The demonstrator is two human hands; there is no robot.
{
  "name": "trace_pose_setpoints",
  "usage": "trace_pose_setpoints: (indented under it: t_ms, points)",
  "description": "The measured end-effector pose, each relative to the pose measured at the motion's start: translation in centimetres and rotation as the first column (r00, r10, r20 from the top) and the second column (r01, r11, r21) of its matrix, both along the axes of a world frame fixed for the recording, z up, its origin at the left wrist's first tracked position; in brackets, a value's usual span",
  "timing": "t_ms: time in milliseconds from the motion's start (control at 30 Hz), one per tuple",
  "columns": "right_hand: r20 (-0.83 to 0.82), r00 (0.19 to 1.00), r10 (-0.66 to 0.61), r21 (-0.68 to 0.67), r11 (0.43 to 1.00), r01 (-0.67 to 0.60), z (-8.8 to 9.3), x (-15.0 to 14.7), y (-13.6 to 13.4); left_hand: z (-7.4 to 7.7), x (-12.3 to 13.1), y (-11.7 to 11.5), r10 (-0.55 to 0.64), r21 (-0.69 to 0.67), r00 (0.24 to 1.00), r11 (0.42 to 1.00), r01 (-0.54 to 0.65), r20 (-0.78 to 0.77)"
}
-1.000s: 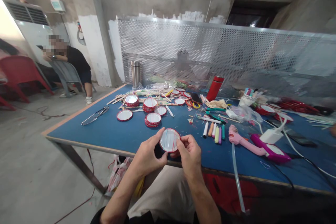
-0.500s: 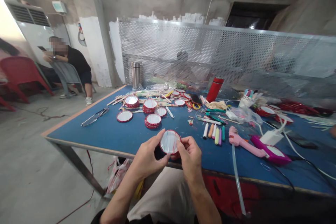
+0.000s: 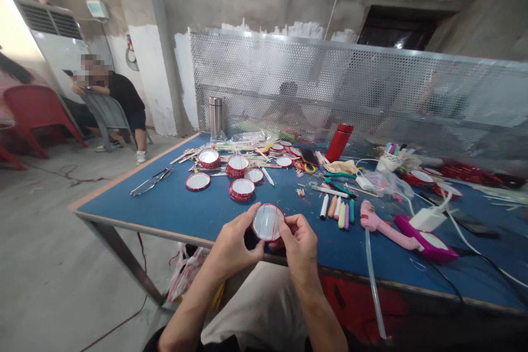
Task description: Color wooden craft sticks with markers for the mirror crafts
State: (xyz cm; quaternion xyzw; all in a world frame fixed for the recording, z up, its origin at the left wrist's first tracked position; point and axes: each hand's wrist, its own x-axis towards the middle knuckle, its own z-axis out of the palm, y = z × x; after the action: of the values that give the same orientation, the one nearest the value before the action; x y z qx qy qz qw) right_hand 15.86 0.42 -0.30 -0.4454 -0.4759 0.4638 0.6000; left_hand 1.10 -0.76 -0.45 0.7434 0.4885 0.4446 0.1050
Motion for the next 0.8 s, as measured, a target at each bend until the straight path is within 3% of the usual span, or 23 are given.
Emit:
trace_pose_setpoints:
  t_ms: [400, 633, 700, 800]
  points:
    - [0.052, 0.999, -0.013, 0.027, 1.000, 0.012, -0.1, 0.0, -0.1, 0.2, -0.6, 0.0, -0.076, -0.056, 0.996, 0.995, 0.078, 0.048]
    - [0.283, 0.946, -0.156, 0.239, 0.967, 0.088, -1.1, -0.4, -0.9, 1.2, -0.4, 0.0, -0.091, -0.086, 0.983, 0.991, 0.106, 0.162]
    - [0.353, 0.913, -0.204, 0.298, 0.950, 0.097, -1.3, -0.4, -1.1, 1.4, -0.1, 0.0, -0.077, -0.074, 0.989, 0.993, 0.087, 0.122]
    - [0.443, 0.814, -0.375, 0.466, 0.872, 0.148, -1.6, -0.6, -1.2, 1.3, 0.5, -0.1, -0.031, -0.051, 0.998, 0.998, 0.034, 0.062]
